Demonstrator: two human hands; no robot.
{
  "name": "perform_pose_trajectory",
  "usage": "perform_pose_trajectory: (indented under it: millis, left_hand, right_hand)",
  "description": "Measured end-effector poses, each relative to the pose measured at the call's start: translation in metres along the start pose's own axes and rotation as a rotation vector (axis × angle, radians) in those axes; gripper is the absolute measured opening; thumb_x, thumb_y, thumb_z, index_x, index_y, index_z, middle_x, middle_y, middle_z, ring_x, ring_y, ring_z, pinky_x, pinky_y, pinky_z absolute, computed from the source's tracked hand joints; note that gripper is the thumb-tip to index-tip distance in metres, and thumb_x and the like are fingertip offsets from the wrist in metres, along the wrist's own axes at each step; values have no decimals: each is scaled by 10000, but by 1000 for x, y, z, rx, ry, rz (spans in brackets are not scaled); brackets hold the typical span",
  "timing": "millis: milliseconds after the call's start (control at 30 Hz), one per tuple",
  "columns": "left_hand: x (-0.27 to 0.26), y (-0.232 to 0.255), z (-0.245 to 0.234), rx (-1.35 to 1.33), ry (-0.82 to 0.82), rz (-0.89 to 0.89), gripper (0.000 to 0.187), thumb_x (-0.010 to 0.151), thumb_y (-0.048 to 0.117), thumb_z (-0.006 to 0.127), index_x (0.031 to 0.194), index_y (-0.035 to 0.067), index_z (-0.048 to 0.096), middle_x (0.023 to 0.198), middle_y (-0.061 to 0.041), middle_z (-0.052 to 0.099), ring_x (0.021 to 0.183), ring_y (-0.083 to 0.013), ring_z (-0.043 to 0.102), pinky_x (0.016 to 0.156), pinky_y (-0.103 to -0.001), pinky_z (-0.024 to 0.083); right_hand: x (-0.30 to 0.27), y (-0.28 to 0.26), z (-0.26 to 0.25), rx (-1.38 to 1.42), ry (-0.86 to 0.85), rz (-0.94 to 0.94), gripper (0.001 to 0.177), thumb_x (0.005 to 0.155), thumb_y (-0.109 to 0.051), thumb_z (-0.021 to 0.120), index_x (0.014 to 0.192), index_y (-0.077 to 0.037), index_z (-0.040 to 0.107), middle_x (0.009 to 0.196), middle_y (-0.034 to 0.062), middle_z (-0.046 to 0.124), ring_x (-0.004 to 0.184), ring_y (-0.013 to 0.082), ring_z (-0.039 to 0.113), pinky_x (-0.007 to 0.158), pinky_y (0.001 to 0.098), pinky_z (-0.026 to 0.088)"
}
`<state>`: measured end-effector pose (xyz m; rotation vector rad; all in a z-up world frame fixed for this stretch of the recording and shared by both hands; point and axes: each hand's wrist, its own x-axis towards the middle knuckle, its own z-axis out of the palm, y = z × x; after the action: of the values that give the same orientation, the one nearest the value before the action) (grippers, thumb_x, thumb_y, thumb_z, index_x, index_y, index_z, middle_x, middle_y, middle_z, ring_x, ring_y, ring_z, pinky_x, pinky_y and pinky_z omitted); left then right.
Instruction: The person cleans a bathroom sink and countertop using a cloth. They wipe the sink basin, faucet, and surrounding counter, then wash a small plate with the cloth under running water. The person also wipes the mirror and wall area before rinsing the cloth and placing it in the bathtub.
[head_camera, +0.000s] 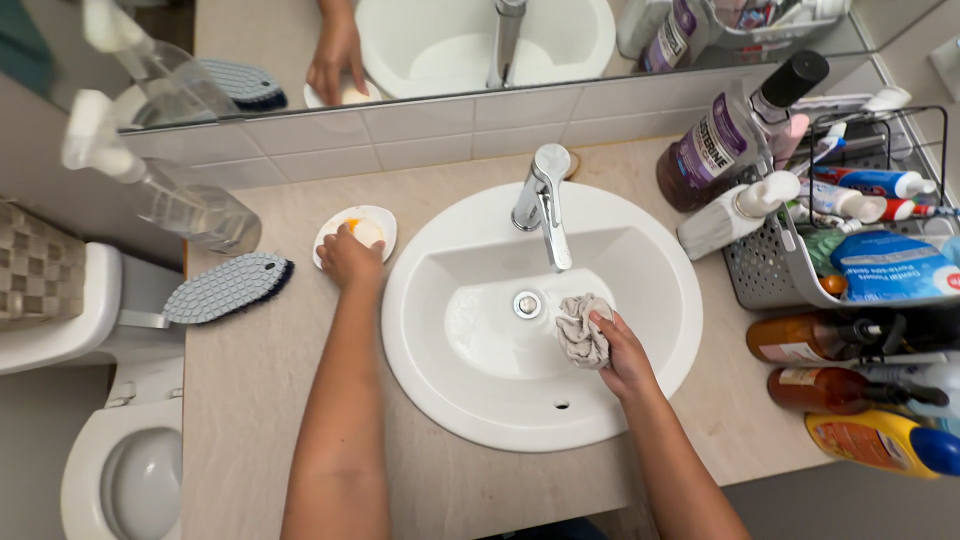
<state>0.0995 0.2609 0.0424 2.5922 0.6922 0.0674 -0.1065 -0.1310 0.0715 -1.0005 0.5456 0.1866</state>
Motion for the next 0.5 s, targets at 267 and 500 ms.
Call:
perform_pose_trajectory:
  millis: [267,500]
  left_hand:
    - [19,0,-5,12,-179,-100,699,743,324,902,1327,90,597,1396,-136,537,1331,-350,443,1063,-476,403]
    - [11,-6,-9,-130,-113,30,550,857,275,804,1323,61,606,1209,-141,707,1154,-308,643,1035,-503,407]
  right_hand:
    - [-5,-3,-3,-15,73,38,434,976,-236,608,1357,-41,538,1190,82,686,1035,165,689,876,349,574]
    - [-4,-2,-5,-38,66,33,421,983,-228,606,1350,-34,539,1182,88,695,1015,166,704,855,345,592]
